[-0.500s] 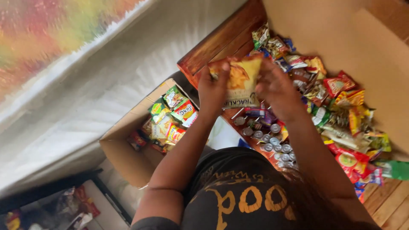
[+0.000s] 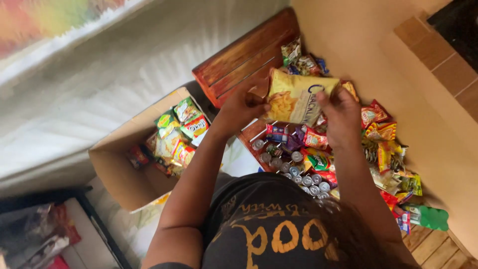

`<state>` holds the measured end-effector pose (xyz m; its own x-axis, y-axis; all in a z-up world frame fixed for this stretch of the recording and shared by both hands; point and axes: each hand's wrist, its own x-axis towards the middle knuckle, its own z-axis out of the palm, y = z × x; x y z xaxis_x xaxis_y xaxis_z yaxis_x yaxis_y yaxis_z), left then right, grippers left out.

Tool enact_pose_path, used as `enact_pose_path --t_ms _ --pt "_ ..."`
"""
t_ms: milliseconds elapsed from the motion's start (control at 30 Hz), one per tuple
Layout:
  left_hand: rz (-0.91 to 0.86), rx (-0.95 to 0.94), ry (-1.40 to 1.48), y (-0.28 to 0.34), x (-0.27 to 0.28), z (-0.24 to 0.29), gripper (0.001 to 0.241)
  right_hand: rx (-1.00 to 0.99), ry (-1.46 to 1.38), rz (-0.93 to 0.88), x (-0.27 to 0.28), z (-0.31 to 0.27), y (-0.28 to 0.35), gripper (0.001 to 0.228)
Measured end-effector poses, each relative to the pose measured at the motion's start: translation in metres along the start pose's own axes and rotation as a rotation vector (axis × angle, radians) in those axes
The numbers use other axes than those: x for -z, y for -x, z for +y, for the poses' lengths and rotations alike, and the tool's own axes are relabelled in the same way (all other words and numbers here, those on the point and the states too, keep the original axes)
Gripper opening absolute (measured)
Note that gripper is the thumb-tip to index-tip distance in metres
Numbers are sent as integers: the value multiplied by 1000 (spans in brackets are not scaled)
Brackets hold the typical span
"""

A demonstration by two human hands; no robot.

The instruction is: The person is sorting different types of snacks and canned drinks from a cardboard box onto a wooden surface.

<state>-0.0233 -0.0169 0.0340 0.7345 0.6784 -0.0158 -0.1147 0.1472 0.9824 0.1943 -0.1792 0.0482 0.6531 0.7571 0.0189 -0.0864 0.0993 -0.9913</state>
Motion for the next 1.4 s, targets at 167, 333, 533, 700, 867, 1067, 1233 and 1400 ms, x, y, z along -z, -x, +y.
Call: enact_pose_path --t_ms 167,333,533,700,867,1067,1233,1400 --pt "69 51 78 16 -19 -10 31 11 50 -175 -20 -29 0 34" --pt "243 -84 238 25 -31 -23 25 5 3 -279 -17 -21 -11 30" --pt "323 -47 349 40 -27 -20 21 25 7 -117 -25 -20 -27 17" --pt "377 26 444 47 -24 -23 28 292 273 -144 -31 -2 -36 19" --pt "637 -69 84 59 -20 -30 36 702 744 -265 -71 -15 -23 9" --pt "610 -460 -699 85 -10 24 107 817 876 -867 -96 -27 -33 25" --pt "154 -88 -260 77 13 -6 87 669 636 -987 -133 -53 -23 21" --pt "265 89 -121 85 13 2 70 554 776 -830 -132 -35 -26 17"
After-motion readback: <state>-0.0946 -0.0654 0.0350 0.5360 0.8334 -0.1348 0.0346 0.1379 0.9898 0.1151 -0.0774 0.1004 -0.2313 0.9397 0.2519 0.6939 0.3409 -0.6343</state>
